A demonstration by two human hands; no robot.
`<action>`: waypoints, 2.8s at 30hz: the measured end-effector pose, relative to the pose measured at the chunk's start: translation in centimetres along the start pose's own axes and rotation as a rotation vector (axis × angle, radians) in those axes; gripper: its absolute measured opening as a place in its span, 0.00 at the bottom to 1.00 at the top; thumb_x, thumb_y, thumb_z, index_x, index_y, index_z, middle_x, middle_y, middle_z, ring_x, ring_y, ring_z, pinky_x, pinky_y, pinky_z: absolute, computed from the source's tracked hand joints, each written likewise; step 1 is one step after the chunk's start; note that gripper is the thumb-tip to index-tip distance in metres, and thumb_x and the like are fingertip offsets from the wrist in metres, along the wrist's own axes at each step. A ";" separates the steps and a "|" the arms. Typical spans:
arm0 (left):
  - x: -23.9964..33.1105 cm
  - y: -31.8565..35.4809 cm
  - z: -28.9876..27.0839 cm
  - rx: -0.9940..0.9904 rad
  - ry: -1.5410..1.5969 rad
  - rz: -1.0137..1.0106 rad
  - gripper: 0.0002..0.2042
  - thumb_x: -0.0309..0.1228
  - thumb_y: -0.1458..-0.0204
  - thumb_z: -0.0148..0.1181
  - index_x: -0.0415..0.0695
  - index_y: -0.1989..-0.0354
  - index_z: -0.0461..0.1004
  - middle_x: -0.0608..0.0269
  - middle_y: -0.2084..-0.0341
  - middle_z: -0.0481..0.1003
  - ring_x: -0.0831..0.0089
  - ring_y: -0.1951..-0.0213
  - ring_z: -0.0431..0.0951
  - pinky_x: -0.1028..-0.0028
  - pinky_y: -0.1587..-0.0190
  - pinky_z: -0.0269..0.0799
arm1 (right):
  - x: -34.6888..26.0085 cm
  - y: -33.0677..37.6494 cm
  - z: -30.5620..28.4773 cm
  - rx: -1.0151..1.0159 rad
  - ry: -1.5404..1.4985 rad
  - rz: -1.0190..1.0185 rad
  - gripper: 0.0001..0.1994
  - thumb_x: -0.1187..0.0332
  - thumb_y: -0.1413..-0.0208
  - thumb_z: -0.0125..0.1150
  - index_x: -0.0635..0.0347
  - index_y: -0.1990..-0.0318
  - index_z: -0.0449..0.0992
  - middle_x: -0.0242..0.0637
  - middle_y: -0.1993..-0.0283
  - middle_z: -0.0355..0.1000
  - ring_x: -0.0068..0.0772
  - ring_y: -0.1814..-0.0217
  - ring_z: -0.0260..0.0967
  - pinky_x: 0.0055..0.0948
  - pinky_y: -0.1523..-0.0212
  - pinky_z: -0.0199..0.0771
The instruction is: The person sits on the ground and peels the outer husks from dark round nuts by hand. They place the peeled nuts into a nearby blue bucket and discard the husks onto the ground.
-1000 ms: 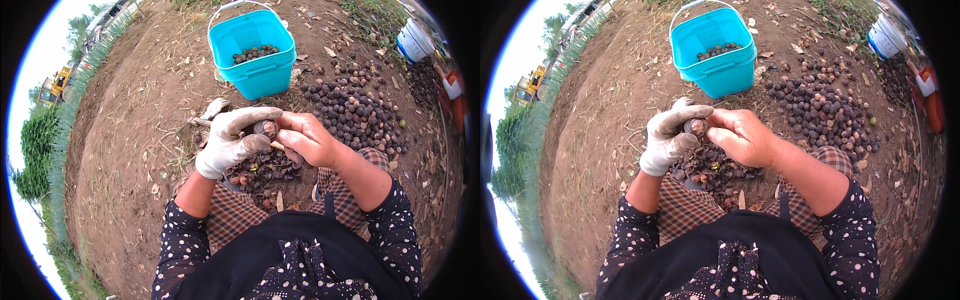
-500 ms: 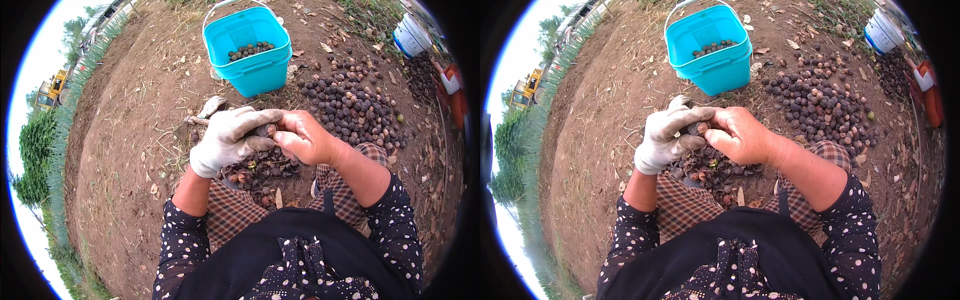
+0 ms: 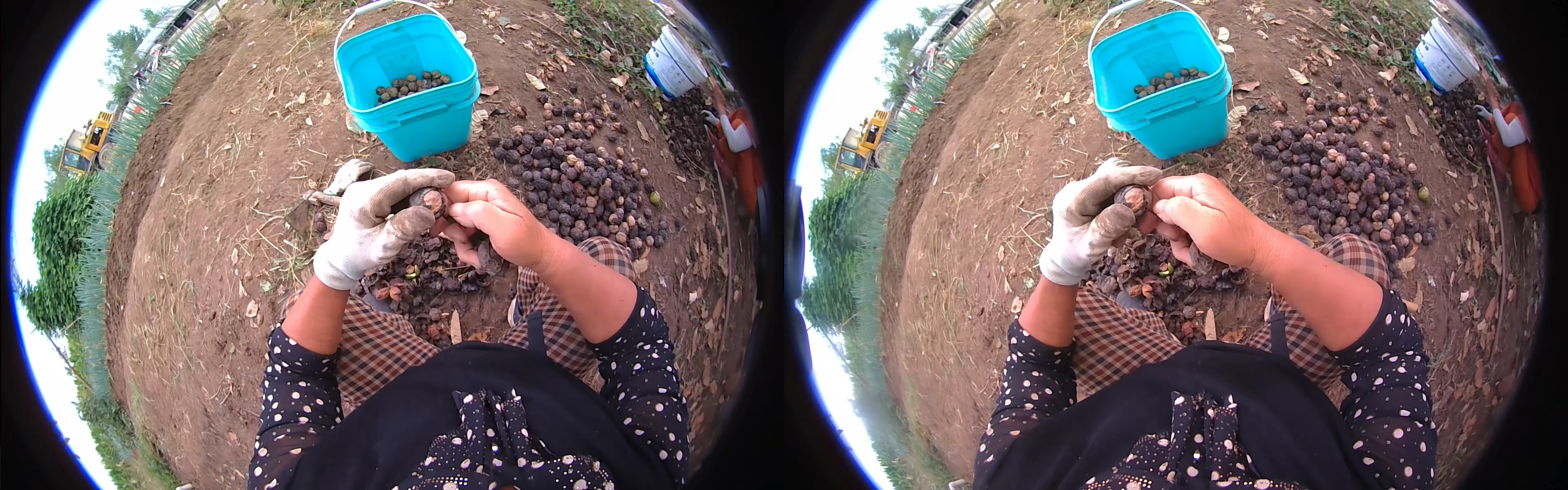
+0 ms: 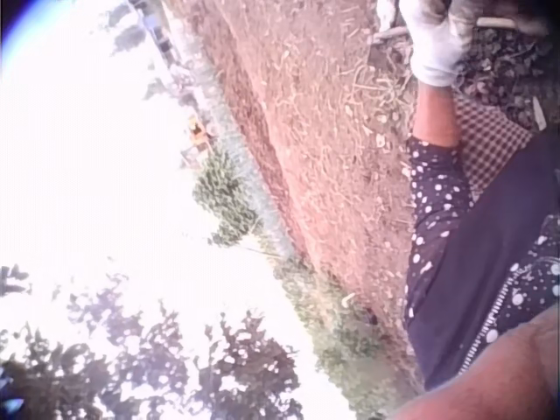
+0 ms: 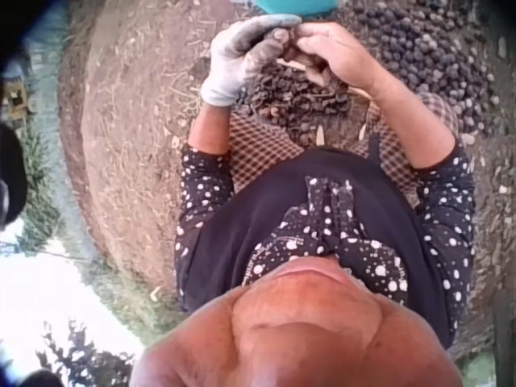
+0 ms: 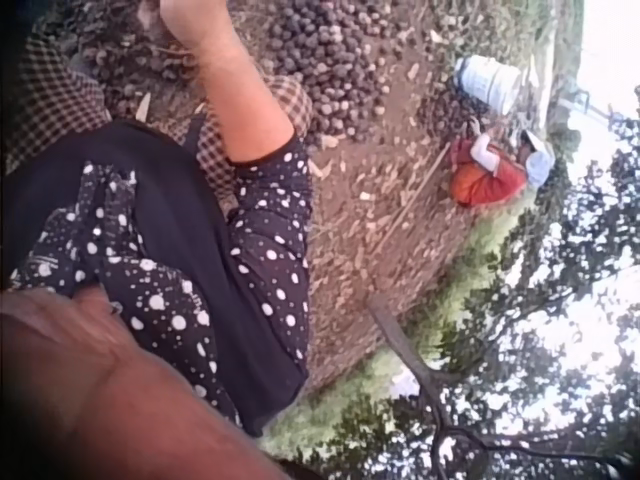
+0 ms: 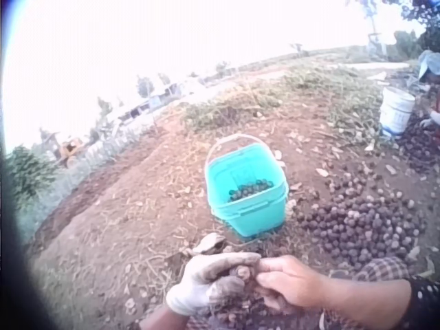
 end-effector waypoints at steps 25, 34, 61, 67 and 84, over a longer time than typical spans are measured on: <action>-0.3 0.2 0.2 0.010 0.127 -0.045 0.17 0.31 0.39 0.60 0.36 0.45 0.73 0.59 0.59 0.78 0.74 0.55 0.79 0.70 0.54 0.76 | -0.6 0.1 -0.2 0.069 0.334 -0.046 0.09 0.69 0.40 0.49 0.64 0.66 0.73 0.30 0.75 0.70 0.19 0.78 0.68 0.25 0.76 0.68; 2.5 -0.2 1.3 -0.086 -0.412 0.276 0.17 0.29 0.44 0.64 0.38 0.47 0.75 0.54 0.61 0.80 0.61 0.62 0.82 0.67 0.58 0.77 | -1.6 0.1 0.0 0.140 0.605 -0.212 0.10 0.71 0.44 0.47 0.66 0.61 0.75 0.43 0.71 0.74 0.31 0.69 0.71 0.34 0.64 0.72; -2.0 0.2 0.8 0.072 0.337 -0.258 0.32 0.52 0.44 0.64 0.34 0.43 0.73 0.66 0.66 0.75 0.84 0.77 0.69 0.83 0.76 0.60 | -2.4 0.7 -0.4 0.109 0.443 -0.108 0.11 0.67 0.36 0.52 0.65 0.56 0.76 0.31 0.67 0.73 0.18 0.64 0.65 0.27 0.61 0.69; 0.6 -0.3 1.0 -0.033 -0.333 0.060 0.25 0.29 0.47 0.67 0.38 0.40 0.71 0.64 0.66 0.77 0.76 0.67 0.76 0.75 0.60 0.75 | -3.1 0.4 0.3 0.107 0.794 -0.283 0.10 0.67 0.39 0.52 0.66 0.60 0.73 0.49 0.67 0.74 0.47 0.65 0.73 0.41 0.62 0.72; -0.4 0.1 -1.0 0.134 -0.219 0.096 0.20 0.38 0.42 0.63 0.38 0.45 0.76 0.65 0.70 0.76 0.79 0.72 0.75 0.77 0.68 0.70 | -3.2 1.3 -0.1 0.307 0.896 -0.365 0.04 0.78 0.50 0.50 0.67 0.70 0.72 0.52 0.73 0.72 0.53 0.71 0.72 0.42 0.69 0.71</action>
Point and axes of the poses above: each hand's wrist, its own y-axis away from the middle knuckle, its own z-axis out of the palm, x = y × z, the point moved 10 cm from there along -y, towards the middle knuckle
